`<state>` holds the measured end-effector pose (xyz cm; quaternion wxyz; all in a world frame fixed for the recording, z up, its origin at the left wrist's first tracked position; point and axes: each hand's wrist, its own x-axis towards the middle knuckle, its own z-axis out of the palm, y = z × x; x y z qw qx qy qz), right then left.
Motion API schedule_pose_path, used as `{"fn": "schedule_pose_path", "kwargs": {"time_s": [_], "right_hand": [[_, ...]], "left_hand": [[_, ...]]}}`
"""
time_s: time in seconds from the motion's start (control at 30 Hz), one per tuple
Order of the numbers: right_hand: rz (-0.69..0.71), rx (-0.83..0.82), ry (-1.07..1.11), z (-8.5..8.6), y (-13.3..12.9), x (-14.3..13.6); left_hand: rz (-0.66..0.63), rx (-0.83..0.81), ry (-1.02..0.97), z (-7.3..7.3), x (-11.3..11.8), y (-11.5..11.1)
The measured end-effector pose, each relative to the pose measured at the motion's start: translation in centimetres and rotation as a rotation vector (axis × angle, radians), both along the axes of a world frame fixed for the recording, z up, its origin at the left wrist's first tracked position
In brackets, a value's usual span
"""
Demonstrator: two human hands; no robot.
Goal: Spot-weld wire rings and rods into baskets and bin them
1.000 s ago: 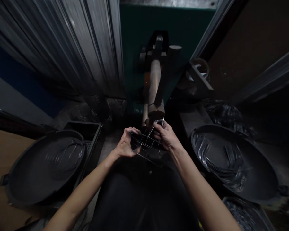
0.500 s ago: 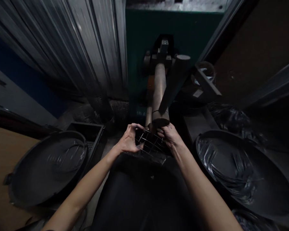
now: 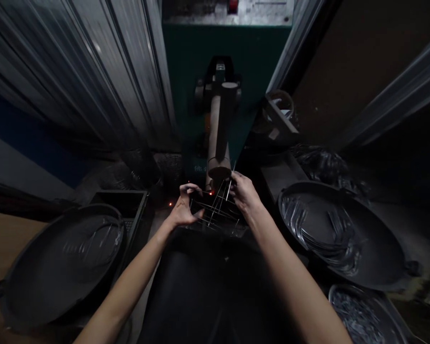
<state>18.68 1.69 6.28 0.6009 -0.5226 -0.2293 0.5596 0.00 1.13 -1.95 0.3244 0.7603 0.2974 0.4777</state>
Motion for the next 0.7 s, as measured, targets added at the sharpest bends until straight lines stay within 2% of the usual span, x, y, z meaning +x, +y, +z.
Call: {"fn": "schedule_pose_path", "kwargs": {"time_s": [0.07, 0.27, 0.5, 0.7], "right_hand": [[0.065, 0.057, -0.029, -0.2, 0.1, -0.1], [0.147, 0.152, -0.119, -1.2, 0.8, -1.0], [0.124, 0.141, -0.139, -2.0, 1.6, -1.5], [0.137, 0.117, -0.141, -2.3, 2.2, -1.3]], "left_hand": [[0.017, 0.019, -0.008, -0.2, -0.1, 0.0], [0.054, 0.058, -0.031, -0.1, -0.8, 0.5], [0.07, 0.035, -0.063, -0.2, -1.2, 1.1], [0.039, 0.04, -0.057, 0.4, -1.4, 1.3]]}}
